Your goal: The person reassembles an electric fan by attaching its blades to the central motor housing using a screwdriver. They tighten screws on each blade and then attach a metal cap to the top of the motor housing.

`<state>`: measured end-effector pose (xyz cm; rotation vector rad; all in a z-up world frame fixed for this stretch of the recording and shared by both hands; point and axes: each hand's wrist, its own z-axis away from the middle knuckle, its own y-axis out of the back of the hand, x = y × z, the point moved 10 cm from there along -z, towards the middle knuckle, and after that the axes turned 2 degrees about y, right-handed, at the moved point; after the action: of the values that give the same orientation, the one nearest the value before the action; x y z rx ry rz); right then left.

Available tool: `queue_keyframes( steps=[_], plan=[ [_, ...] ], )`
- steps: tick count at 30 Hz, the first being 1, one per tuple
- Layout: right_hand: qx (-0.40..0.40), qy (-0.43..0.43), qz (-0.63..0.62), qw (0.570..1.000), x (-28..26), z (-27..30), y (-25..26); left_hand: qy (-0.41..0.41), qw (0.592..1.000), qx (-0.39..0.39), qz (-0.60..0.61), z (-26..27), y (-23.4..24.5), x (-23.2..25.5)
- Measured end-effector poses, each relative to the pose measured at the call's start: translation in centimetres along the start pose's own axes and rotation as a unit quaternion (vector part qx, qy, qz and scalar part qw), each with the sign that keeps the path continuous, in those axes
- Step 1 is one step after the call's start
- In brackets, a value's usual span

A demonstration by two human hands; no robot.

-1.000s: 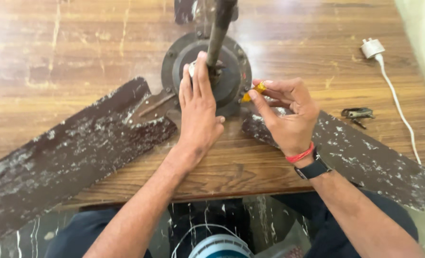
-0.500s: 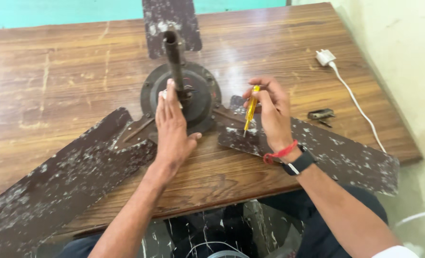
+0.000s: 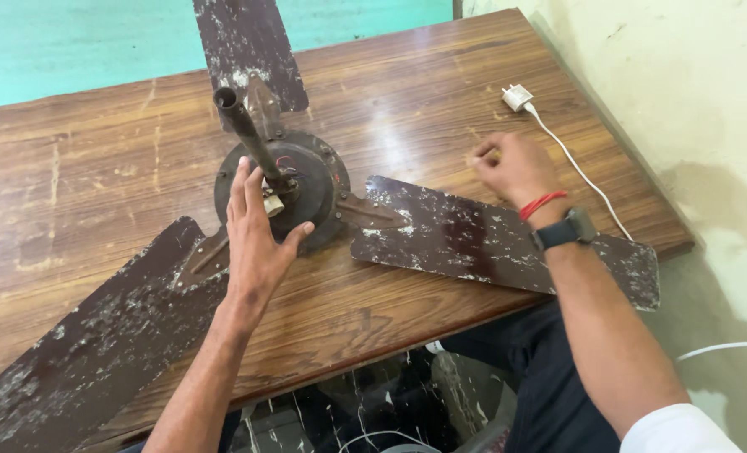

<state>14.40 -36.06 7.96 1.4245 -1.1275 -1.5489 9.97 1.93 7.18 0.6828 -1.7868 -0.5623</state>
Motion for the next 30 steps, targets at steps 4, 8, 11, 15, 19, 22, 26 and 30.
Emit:
queue_keyframes(
  steps=[4,8,11,15,19,22,26,30],
  plan=[
    [-0.033,0.027,-0.104,0.994,0.8,-0.8,-0.5,-0.017,1.000,0.011,0.013,-0.1,0.4,0.5],
    [-0.186,0.032,-0.203,0.961,-2.5,1.2,-4.6,-0.017,1.000,0.014,0.015,-0.2,0.4,0.6],
    [-0.246,0.138,-0.216,0.935,-8.3,4.4,-6.7,-0.020,0.999,0.017,0.023,-0.2,0.4,0.6],
    [-0.282,0.287,-0.237,0.884,-15.6,10.1,-8.4,-0.026,0.999,0.027,0.019,-0.2,0.7,0.7],
    [-0.241,0.370,-0.145,0.885,-18.7,13.5,-9.0,-0.029,0.999,0.029,0.024,-0.1,0.6,0.7],
    [-0.235,0.381,-0.097,0.889,-19.0,14.8,-9.9,-0.034,0.999,0.030,0.018,-0.1,0.6,0.8],
    [-0.198,0.425,-0.044,0.882,-19.5,15.2,-10.2,-0.021,0.999,0.023,0.032,-0.1,0.5,0.5],
    [-0.192,0.445,-0.041,0.874,-20.0,15.2,-9.4,-0.020,0.999,0.026,0.034,-0.2,0.6,0.6]
  ],
)
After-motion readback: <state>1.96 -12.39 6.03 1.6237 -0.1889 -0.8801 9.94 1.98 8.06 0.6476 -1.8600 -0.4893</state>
